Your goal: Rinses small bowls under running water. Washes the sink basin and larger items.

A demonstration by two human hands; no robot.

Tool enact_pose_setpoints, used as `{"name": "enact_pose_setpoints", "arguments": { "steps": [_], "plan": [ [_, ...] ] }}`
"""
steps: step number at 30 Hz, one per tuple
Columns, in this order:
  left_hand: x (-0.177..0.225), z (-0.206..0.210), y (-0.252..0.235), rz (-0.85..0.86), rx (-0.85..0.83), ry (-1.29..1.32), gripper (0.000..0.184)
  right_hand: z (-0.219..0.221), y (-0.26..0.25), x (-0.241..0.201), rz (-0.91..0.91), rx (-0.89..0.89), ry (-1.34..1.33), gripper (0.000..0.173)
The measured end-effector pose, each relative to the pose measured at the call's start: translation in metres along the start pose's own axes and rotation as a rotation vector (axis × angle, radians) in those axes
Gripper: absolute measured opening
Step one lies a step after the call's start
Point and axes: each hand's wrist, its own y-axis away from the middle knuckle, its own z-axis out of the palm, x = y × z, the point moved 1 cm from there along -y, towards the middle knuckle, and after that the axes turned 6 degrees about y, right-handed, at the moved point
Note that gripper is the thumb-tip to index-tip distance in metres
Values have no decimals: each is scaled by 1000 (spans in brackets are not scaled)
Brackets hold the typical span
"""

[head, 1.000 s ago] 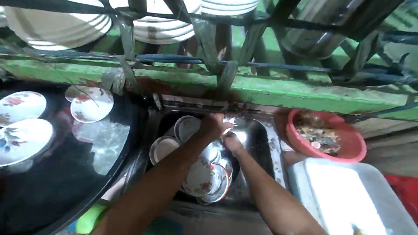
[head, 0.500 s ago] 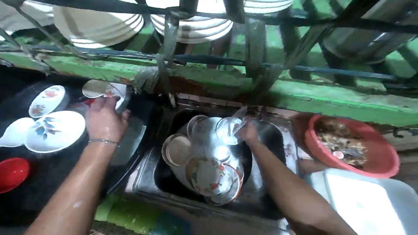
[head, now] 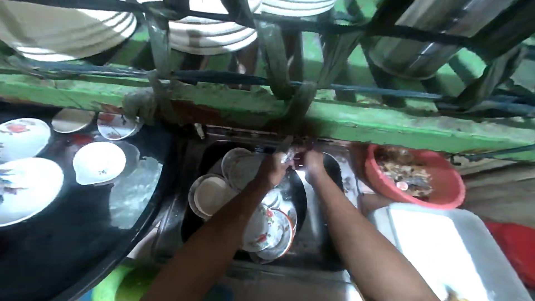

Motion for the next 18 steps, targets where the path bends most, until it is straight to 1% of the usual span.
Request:
{"name": "enact_pose_setpoints", "arguments": {
  "steps": [1, 2, 3, 4, 5, 7, 9, 11, 12, 14, 15, 16, 17, 18],
  "plan": [
    [4, -11, 1, -41, 38, -8, 32, 1, -6, 13, 45, -12, -43, 50],
    [11, -23, 4, -63, 61, -37, 35, 4, -11, 27, 73, -14, 6, 55],
    [20, -36, 11, -63, 81, -75, 38, 9, -16, 43, 95, -10, 102, 55],
    [29, -51, 21, -39, 109, -109, 41, 18, -18, 59, 109, -18, 215, 52],
    [35, -66, 34, 12, 161, -147, 42, 27, -21, 74, 105, -57, 323, 53],
    [43, -99, 65, 111, 359, -250, 40, 46, -25, 99, 74, -130, 487, 62],
    [42, -138, 101, 188, 588, -396, 34, 59, -27, 110, 32, -133, 544, 60],
    [29, -183, 136, 209, 736, -544, 30, 63, -29, 104, 18, -58, 511, 55],
    [19, -206, 151, 187, 786, -619, 28, 62, -29, 96, -16, -4, 465, 53],
    [-11, -245, 168, -9, 768, -705, 28, 57, -26, 71, -131, 86, 370, 45],
    [-25, -256, 170, -89, 763, -692, 36, 53, -20, 54, -185, 91, 371, 41],
    [-32, -257, 170, -128, 769, -651, 46, 50, -14, 36, -239, 70, 412, 37],
    [-31, -248, 168, -115, 758, -601, 52, 48, -9, 20, -286, 55, 466, 36],
    [-28, -228, 162, -46, 726, -554, 52, 48, -2, 7, -311, 50, 484, 34]
  ]
}}
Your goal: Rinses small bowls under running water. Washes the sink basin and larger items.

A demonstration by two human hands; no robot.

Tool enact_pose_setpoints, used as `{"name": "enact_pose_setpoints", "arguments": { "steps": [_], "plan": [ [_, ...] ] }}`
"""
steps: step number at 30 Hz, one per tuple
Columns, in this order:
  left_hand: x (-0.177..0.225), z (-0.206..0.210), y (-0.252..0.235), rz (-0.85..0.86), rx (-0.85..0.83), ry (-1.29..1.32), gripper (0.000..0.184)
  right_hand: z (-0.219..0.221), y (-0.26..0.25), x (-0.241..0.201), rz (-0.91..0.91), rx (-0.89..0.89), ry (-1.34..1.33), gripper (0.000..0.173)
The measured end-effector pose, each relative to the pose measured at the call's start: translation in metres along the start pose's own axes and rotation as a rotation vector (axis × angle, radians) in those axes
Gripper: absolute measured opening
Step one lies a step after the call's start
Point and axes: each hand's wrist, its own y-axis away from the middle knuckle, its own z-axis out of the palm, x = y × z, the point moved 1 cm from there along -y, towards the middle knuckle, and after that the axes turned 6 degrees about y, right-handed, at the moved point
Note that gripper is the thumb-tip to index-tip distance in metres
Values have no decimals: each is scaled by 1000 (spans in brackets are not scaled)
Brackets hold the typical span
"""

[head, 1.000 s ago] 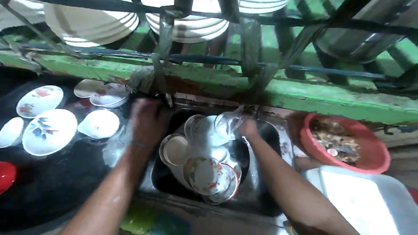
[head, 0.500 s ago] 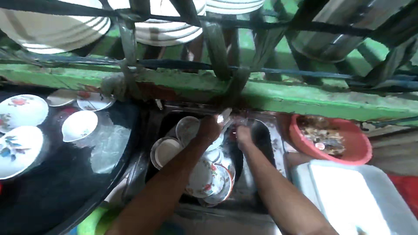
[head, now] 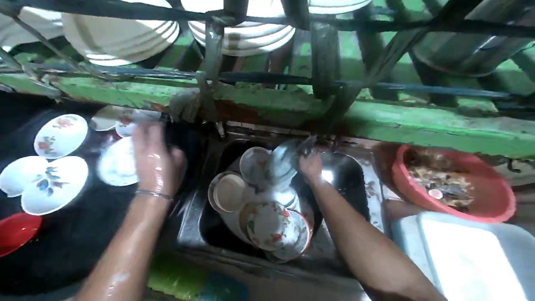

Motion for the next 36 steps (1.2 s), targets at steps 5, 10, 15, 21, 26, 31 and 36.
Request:
{"name": "enact_pose_setpoints", "arguments": {
  "steps": [5, 10, 15, 21, 26, 31, 36],
  "plan": [
    [80, 143, 45, 183, -602, 354, 79, -22, 20, -35, 98, -26, -199, 31],
    [120, 201, 43, 34, -668, 447, 43, -41, 31, -16, 220, -102, -618, 40],
    [149, 219, 14, -104, -608, 570, 33, -23, 47, 72, 398, -78, -451, 37],
    [189, 221, 17, 149, -855, 471, 35, 20, 53, 103, 454, -173, -292, 33],
    [171, 134, 34, 534, -642, 264, 24, 42, 38, 76, 281, -173, -245, 44],
    [90, -6, 34, 549, -146, 77, 22, 66, 2, 78, 145, -337, 192, 47],
    [-27, -63, 14, 165, -115, -211, 20, 33, -21, 49, 37, -134, -69, 38]
  ]
}}
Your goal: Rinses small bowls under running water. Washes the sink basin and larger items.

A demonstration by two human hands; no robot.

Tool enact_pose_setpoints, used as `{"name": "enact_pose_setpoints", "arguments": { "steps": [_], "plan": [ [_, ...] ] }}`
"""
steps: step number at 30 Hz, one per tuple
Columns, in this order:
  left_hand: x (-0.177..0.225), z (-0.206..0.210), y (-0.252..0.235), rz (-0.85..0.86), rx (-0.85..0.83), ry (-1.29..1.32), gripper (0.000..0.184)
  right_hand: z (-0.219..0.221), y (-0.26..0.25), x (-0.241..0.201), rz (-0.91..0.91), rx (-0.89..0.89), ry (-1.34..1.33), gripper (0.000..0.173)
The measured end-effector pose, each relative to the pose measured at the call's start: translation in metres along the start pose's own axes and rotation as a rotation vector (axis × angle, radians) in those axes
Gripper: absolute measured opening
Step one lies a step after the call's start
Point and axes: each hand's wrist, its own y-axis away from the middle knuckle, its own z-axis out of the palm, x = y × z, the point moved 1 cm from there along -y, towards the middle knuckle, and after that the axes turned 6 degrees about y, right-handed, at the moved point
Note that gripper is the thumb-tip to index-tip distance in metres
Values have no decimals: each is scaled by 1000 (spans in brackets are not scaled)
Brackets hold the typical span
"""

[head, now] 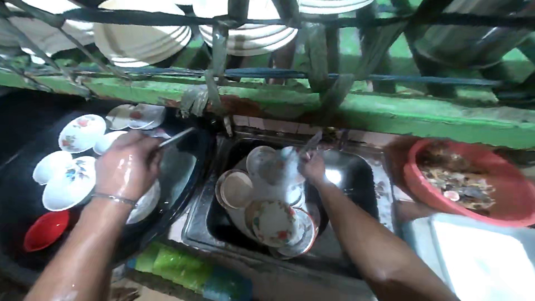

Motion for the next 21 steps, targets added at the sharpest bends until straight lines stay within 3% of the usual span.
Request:
{"name": "enact_pose_setpoints", "arguments": {
  "steps": [1, 3, 4, 6, 10, 12, 13, 15, 17, 19, 21],
  "plan": [
    [-14, 7, -2, -80, 6, -21, 22, -9, -1, -6, -54, 18, -2, 38],
    [-8, 28, -4, -133, 75, 47, 31, -31, 8, -30, -162, 17, 255, 36],
    [13, 41, -5, -106, 93, 111, 30, -40, 14, -43, -182, -17, 412, 38],
    [74, 80, -2, 14, 44, 284, 25, -51, 25, -59, -174, -14, 442, 36],
    [179, 200, -15, 274, -403, 536, 73, -66, 57, -84, -8, -5, -49, 30],
    [209, 237, -33, 328, -469, 587, 63, -64, 64, -77, 108, 14, -467, 30],
    [219, 243, -42, 278, -473, 652, 51, -65, 65, -69, 154, 10, -641, 36],
    [234, 236, -57, 90, -518, 777, 35, -68, 66, -43, 229, 11, -725, 44],
    [243, 228, -67, 29, -487, 797, 35, -62, 67, -9, 259, -12, -540, 38],
    [245, 220, -72, 79, -411, 836, 38, -43, 69, 19, 257, -129, -252, 34],
    [242, 202, -73, 141, -387, 776, 37, -20, 70, 36, 191, -273, 16, 46]
  ]
}}
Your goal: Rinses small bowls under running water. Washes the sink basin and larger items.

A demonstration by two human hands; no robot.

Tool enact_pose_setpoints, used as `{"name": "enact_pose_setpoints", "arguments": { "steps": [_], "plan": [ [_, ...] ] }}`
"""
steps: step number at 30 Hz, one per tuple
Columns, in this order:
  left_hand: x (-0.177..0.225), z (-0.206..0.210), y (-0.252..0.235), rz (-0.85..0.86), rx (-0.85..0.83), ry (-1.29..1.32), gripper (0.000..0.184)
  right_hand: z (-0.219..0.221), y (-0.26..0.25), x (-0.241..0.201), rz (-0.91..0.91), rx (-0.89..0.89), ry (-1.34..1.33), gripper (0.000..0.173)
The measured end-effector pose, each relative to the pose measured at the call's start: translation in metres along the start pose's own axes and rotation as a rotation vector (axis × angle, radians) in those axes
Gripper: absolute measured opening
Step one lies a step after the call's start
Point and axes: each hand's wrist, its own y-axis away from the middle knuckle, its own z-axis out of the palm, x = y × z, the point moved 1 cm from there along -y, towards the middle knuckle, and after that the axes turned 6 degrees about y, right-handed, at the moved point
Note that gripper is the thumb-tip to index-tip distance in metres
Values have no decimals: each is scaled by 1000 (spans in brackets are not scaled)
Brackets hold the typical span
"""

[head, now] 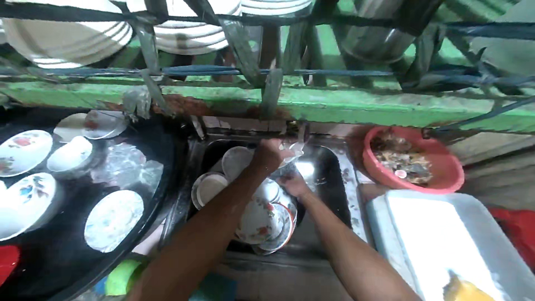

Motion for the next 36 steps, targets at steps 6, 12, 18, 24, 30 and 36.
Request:
{"name": "enact_pose_setpoints", "arguments": {
  "steps": [6, 12, 18, 24, 30, 36],
  "plan": [
    [25, -119, 89, 23, 170, -487, 31, 27, -12, 6, -26, -3, 490, 49],
    [-24, -258, 174, -266, 488, -725, 28, 6, -35, -30, -146, 171, 527, 35],
    [-63, -256, 174, -470, 581, -639, 42, -33, -30, -74, -137, 262, 495, 41],
    [-35, -51, 88, 51, -61, -431, 64, -50, 6, -112, -301, 267, 466, 36],
    [-41, 23, 16, -111, -132, -56, 34, -58, 17, -103, -92, 198, -204, 39],
    [-34, 27, -10, -243, 114, 333, 30, -20, 10, -31, -153, 184, -70, 48]
  ]
}}
